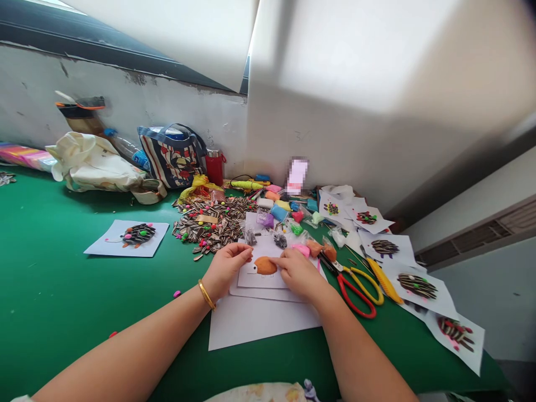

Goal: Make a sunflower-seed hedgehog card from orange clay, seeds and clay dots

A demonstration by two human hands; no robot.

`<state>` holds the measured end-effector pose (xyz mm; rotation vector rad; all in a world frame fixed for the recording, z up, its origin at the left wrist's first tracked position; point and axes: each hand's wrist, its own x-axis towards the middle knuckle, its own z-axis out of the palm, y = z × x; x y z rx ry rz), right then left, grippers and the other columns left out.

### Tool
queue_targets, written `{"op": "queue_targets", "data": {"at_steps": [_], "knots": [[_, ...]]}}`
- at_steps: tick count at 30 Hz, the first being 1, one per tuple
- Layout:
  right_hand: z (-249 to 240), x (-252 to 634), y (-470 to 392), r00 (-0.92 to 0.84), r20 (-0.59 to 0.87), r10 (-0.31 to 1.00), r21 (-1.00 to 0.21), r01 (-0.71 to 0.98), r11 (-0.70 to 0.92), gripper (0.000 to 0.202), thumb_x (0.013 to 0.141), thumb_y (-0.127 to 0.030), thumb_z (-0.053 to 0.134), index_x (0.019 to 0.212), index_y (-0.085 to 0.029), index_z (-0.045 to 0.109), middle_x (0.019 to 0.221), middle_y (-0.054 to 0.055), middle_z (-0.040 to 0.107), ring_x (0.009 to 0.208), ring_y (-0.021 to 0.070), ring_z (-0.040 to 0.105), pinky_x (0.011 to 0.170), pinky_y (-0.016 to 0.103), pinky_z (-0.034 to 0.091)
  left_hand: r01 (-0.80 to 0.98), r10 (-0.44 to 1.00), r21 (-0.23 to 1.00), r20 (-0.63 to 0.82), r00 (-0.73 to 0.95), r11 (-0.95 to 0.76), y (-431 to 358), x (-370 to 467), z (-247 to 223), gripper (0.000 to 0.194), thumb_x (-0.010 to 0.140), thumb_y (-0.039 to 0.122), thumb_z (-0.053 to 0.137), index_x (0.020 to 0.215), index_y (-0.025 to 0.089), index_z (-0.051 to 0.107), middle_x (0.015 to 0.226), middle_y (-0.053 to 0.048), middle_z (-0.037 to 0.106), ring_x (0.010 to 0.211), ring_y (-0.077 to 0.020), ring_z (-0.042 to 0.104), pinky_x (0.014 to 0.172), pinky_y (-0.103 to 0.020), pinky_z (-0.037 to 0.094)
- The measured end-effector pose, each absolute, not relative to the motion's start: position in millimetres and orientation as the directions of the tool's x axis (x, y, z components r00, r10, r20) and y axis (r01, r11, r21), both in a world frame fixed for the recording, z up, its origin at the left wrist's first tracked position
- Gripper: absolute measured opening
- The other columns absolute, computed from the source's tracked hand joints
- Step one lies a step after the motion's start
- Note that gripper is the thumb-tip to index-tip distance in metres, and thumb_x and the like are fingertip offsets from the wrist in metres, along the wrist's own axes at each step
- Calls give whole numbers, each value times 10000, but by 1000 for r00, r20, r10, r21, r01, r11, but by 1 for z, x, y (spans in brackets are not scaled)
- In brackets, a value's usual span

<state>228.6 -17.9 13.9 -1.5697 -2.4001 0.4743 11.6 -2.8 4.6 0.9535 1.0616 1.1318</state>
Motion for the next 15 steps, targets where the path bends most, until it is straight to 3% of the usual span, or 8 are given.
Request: {"op": "queue_targets", "data": {"at_steps": [3,7,15], "knots": [[19,230,-18,-331,29,943,-441,843,309,355,892,-160,458,1182,-256,640,1009,48,616,941,166,553,770,254,383,-211,982,961,-163,97,180,-3,12,4,350,633,409,799,830,140,694,776,-41,660,743,-144,597,756,-285,476],[23,230,-16,-167,-75,983,-441,890,117,152,890,-341,551,971,-238,628,871,0,656,763,147,562,587,241,305,-204,982,962,-165,94,181,-3,12,4,347,635,414,797,828,144,695,768,-36,660,744,-140,594,757,-279,473],[15,221,-12,-81,-140,987,-337,941,30,225,822,-437,653,864,-230,573,780,-22,649,687,135,544,540,249,200,-210,982,961,-163,97,180,-3,12,6,337,634,404,797,826,148,691,771,-30,652,743,-137,586,756,-275,469]]}}
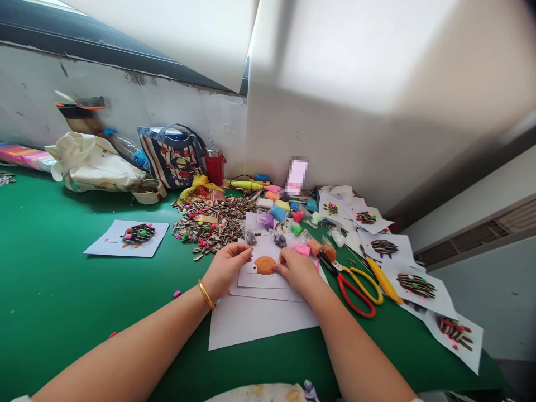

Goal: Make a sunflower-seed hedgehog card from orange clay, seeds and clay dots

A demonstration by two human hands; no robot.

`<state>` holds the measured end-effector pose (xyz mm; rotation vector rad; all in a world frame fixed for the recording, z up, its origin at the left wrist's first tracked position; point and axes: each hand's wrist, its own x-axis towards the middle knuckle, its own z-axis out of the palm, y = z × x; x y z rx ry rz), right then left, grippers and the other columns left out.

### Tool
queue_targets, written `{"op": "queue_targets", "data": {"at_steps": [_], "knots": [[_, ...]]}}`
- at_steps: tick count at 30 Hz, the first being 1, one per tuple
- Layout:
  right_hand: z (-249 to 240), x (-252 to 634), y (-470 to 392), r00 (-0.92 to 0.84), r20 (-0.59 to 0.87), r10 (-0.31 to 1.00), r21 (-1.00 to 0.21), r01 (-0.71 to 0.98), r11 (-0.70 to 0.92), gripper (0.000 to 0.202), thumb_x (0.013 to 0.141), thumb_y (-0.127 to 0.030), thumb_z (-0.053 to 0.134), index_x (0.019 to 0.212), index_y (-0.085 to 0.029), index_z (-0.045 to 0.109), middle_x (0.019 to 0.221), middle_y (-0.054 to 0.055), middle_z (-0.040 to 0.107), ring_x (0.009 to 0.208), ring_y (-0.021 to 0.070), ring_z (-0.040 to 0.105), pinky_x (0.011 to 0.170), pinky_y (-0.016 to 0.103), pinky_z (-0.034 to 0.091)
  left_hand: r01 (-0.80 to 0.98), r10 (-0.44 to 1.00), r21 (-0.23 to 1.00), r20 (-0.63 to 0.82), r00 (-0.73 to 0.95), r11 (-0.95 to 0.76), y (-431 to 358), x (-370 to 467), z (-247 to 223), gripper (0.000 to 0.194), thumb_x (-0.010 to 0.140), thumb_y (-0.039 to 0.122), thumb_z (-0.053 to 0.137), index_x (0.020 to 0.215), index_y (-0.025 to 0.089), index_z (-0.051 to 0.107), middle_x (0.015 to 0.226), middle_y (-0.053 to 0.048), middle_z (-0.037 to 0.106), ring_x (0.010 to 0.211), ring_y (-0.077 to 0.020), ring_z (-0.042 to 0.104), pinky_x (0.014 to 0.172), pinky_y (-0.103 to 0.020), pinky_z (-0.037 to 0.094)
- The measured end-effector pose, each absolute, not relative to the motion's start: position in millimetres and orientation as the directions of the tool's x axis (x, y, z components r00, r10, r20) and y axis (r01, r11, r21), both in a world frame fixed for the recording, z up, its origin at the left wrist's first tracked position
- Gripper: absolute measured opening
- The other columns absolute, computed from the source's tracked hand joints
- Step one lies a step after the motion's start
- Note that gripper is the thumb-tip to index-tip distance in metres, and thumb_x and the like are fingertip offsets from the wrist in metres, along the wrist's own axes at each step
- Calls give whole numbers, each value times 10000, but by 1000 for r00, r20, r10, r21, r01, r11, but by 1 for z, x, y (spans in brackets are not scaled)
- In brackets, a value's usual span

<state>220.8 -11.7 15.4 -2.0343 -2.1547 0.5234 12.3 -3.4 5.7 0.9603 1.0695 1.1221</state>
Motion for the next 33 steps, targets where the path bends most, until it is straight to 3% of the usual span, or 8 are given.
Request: {"op": "queue_targets", "data": {"at_steps": [8,13,20,24,27,33], "knots": [[12,220,-15,-130,-63,989,-375,922,98,228,879,-443,586,841,-219,566,768,-7,640,669,140,541,543,263,210,-202,986,967,-136,100,154,-4,12,6,327,646,408,787,819,148,690,768,-36,650,733,-147,588,734,-272,470],[6,205,-17,-139,61,988,-329,932,151,392,795,-589,638,802,-208,543,808,28,631,729,174,551,563,272,243,-185,988,973,-119,103,137,-4,12,4,315,658,407,778,823,153,693,769,-36,652,738,-152,593,741,-280,472],[2,200,-16,-92,59,994,-332,937,106,482,730,-614,690,951,-206,562,893,47,643,841,221,573,637,285,333,-153,987,981,-105,119,122,-3,11,3,313,686,412,754,836,146,683,769,-41,646,748,-158,583,744,-290,466],[3,204,-16,-198,142,970,-389,890,238,377,843,-429,647,1149,-220,580,988,47,641,908,200,572,749,290,376,-163,987,979,-106,119,125,-4,12,5,306,687,412,754,825,149,681,765,-34,645,742,-151,580,739,-278,462],[3,207,-15,-319,169,932,-396,844,361,246,910,-291,555,1136,-287,653,887,18,616,850,163,561,745,267,378,-169,988,978,-108,107,125,-5,12,6,312,673,417,762,822,153,686,769,-36,652,742,-155,586,734,-276,464],[3,209,-14,-346,177,921,-384,838,388,272,929,-269,498,1085,-304,718,802,21,584,812,155,548,694,256,374,-169,988,977,-117,103,133,-5,12,7,315,653,406,776,822,151,701,763,-42,662,725,-152,590,719,-273,467]]}}
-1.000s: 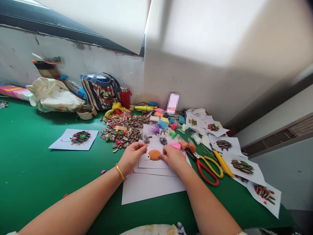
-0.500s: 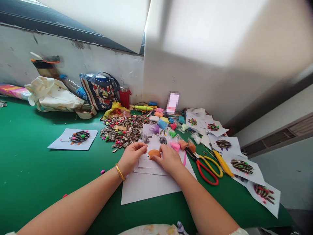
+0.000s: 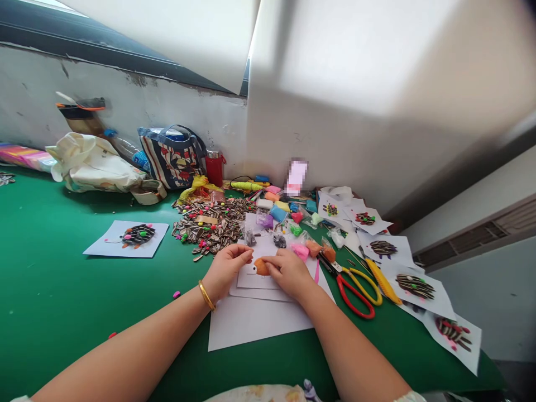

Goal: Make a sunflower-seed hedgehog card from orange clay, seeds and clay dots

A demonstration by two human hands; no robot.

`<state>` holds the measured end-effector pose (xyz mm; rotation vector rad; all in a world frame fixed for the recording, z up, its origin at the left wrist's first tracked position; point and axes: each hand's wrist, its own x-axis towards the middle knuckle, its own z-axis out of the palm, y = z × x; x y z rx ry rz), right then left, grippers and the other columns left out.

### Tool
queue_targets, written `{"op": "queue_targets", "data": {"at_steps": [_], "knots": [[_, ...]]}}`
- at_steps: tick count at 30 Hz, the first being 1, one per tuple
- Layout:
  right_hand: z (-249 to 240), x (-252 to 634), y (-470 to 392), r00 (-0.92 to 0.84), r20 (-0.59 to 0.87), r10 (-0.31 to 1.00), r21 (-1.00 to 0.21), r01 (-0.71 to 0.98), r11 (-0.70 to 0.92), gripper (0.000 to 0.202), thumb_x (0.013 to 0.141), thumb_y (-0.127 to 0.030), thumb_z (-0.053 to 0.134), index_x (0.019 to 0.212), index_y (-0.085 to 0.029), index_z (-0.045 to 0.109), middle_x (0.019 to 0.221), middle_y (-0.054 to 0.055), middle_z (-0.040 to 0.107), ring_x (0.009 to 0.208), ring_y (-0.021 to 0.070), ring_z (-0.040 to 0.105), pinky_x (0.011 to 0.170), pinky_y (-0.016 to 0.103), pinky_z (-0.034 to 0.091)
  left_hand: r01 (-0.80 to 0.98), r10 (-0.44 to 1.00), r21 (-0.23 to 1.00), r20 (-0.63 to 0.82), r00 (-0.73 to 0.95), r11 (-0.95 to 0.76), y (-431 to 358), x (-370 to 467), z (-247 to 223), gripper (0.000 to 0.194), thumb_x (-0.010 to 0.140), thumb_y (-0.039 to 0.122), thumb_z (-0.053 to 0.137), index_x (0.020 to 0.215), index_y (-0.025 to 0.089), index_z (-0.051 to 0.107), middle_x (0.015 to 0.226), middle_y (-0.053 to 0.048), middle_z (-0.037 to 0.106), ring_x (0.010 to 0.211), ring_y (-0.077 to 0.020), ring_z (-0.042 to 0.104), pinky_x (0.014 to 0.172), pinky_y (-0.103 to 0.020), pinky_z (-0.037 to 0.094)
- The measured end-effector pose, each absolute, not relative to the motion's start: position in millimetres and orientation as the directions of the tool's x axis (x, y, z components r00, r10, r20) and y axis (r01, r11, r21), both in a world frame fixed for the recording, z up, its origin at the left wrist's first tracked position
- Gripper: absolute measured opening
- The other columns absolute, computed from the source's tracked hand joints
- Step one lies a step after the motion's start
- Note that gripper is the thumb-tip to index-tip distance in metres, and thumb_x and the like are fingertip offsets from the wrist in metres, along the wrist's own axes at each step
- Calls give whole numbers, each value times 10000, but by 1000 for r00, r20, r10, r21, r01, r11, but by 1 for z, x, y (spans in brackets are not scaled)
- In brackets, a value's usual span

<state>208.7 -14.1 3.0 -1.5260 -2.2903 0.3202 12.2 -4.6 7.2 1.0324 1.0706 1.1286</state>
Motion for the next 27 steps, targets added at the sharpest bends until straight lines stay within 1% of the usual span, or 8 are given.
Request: {"op": "queue_targets", "data": {"at_steps": [6,8,11,15,18,21,24,27], "knots": [[4,212,-14,-304,153,940,-382,859,340,282,927,-260,482,1023,-277,746,794,31,607,819,158,557,686,255,382,-184,982,967,-158,108,176,-4,13,9,373,625,415,793,877,145,737,792,-75,700,764,-182,631,765,-313,488],[4,212,-14,-293,172,941,-412,846,339,288,923,-252,481,1075,-258,725,825,34,628,842,162,566,718,258,400,-193,981,964,-164,103,181,-4,13,8,387,636,443,783,875,142,740,795,-79,700,768,-185,634,778,-322,494],[4,211,-14,-265,206,942,-456,826,332,316,903,-224,499,1164,-215,676,896,47,655,878,169,577,766,265,424,-210,982,962,-159,102,177,-4,12,6,377,659,477,765,829,143,727,752,-59,676,729,-165,616,752,-302,493],[4,210,-15,-252,224,941,-491,805,332,318,894,-202,497,1162,-199,668,907,48,658,880,169,583,781,270,438,-241,985,956,-147,92,165,-3,10,3,362,712,513,719,716,157,654,669,-9,610,660,-125,571,725,-275,481],[3,211,-14,-255,235,938,-494,800,341,311,898,-205,498,1163,-201,661,890,45,652,868,168,580,764,268,438,-233,984,959,-139,115,162,-3,9,3,331,693,472,752,712,165,629,676,12,593,659,-113,559,726,-261,471],[2,213,-13,-257,243,935,-483,804,347,305,911,-218,493,1171,-215,652,868,39,649,864,169,575,757,268,435,-215,977,960,-145,155,177,-3,9,4,328,649,424,795,798,160,672,759,-11,634,720,-125,581,748,-259,467],[1,213,-13,-261,250,932,-489,797,354,307,913,-216,486,1171,-211,652,871,42,650,876,172,576,774,271,437,-232,974,951,-171,151,203,-3,10,6,367,676,478,758,828,151,691,766,-30,647,737,-136,591,757,-267,468],[2,212,-14,-259,242,935,-511,785,350,312,904,-201,483,1161,-197,658,886,48,653,884,173,580,796,275,442,-264,978,945,-167,128,196,-4,10,7,383,725,540,694,751,159,659,700,-11,615,675,-119,565,710,-257,462]]}}
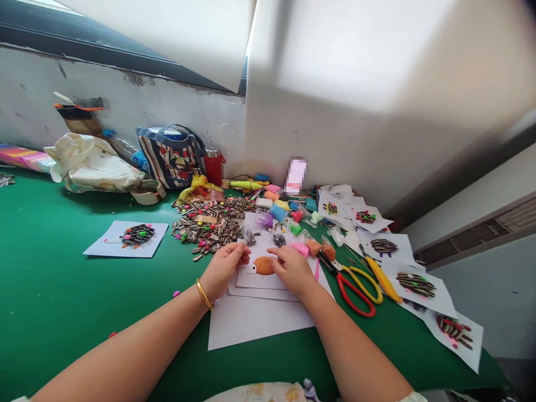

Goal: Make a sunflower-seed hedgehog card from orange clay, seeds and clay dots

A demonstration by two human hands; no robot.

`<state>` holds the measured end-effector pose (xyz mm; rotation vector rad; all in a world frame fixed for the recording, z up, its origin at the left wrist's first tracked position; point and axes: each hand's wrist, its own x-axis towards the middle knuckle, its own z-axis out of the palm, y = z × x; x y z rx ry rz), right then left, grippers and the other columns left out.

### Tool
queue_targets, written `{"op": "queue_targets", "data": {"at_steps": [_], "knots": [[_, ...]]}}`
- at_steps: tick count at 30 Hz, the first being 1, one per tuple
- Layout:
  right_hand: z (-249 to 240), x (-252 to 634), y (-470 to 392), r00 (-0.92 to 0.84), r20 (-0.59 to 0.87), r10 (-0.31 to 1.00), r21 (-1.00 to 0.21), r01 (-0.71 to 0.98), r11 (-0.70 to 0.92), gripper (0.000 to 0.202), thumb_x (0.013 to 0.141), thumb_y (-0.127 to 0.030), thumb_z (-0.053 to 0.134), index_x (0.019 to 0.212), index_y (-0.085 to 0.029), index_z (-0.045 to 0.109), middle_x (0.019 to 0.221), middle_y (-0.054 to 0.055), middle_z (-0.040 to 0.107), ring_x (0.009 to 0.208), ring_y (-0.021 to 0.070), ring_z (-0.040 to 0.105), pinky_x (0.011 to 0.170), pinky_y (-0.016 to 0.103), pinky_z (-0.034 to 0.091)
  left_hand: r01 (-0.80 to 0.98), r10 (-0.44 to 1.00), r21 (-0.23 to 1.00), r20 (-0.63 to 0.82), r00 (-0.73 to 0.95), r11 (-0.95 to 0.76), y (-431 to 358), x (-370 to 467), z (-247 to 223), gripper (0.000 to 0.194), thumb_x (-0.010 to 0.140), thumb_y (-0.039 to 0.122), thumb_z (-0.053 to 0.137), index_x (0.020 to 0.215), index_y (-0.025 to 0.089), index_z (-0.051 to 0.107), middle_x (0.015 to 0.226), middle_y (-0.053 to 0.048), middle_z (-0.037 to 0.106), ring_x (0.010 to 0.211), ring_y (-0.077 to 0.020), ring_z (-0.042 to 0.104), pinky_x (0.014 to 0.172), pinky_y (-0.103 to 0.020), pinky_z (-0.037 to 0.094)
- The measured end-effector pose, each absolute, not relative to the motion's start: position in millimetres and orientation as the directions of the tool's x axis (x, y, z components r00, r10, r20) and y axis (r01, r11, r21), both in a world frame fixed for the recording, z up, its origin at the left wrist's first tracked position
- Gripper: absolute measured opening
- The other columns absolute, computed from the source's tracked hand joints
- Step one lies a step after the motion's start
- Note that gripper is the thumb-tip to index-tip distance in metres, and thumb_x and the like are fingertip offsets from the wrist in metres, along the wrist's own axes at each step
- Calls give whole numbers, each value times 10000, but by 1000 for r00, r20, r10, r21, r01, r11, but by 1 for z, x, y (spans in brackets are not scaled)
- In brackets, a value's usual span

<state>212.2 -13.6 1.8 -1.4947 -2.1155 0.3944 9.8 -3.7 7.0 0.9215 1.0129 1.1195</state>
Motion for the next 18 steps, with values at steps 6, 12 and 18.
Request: {"op": "queue_targets", "data": {"at_steps": [6,12,18], "knots": [[5,212,-14,-239,204,949,-524,792,312,320,914,-227,469,1181,-208,643,929,50,659,907,176,583,816,288,439,-247,976,954,-129,175,170,-4,8,11,300,682,423,772,763,170,632,729,13,595,690,-105,553,700,-236,445],[18,225,-18,-280,0,960,-472,846,247,744,744,-527,700,1392,-251,462,1078,75,634,951,222,579,775,307,435,-285,982,943,-144,125,174,-1,6,12,318,709,463,738,809,169,669,768,-11,615,741,-124,573,774,-275,473],[16,225,-22,-350,-69,934,-399,868,296,862,656,-540,776,1397,-244,449,1257,111,552,1174,280,487,961,366,370,-201,986,968,-130,101,148,3,2,11,341,670,425,778,849,164,649,793,0,616,726,-112,565,736,-252,459]]}}
